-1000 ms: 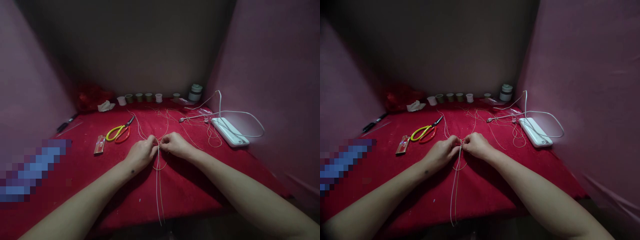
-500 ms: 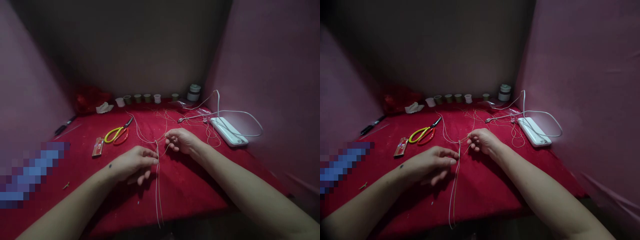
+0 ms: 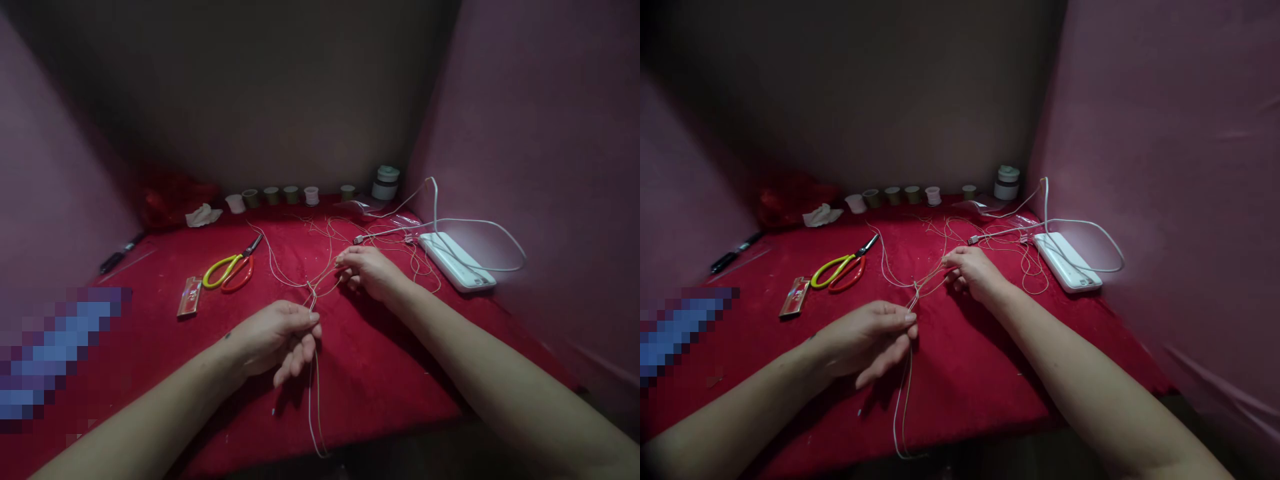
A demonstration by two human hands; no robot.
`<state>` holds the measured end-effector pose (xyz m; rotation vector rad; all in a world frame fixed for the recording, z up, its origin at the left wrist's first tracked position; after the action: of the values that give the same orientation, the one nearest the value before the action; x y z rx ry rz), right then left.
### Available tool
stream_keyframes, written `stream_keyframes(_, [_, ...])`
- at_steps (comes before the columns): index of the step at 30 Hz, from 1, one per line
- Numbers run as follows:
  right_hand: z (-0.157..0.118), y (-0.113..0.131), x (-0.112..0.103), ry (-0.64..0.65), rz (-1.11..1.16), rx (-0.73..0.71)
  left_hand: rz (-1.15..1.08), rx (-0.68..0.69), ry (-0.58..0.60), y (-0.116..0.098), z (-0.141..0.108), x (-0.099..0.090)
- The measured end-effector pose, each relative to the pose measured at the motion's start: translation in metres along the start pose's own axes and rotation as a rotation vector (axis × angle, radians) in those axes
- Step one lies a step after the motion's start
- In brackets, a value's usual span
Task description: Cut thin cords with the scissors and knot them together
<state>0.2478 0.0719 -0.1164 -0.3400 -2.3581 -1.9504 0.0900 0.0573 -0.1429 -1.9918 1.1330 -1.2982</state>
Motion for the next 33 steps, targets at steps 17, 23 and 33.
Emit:
stream_keyframes(17, [-0.013, 0.054, -0.119, -0.335, 0.401, -0.42, 0.278, -0.141, -0.084, 0.001, -0.008, -0.002])
stream_keyframes(23, [-0.016, 0.061, -0.13, -0.38, 0.368, -0.49, 0.296, -0.149, -0.067, 0.002, -0.006, -0.004])
stream_keyframes(33, [-0.061, 0.096, -0.12, -0.93, -0.57, -0.649, 0.678, -0.067, -0.463, -0.036, -0.033, -0.026])
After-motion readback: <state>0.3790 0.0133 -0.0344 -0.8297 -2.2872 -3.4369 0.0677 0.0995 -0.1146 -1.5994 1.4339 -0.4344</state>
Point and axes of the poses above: each hand's wrist, its own z-axis towards the middle knuckle, its own x-axis out of the palm, y = z × x, the point moved 8 cm from there along z, towards the middle knuckle, and after that the axes turned 14 degrees about y, right-handed, at the moved point
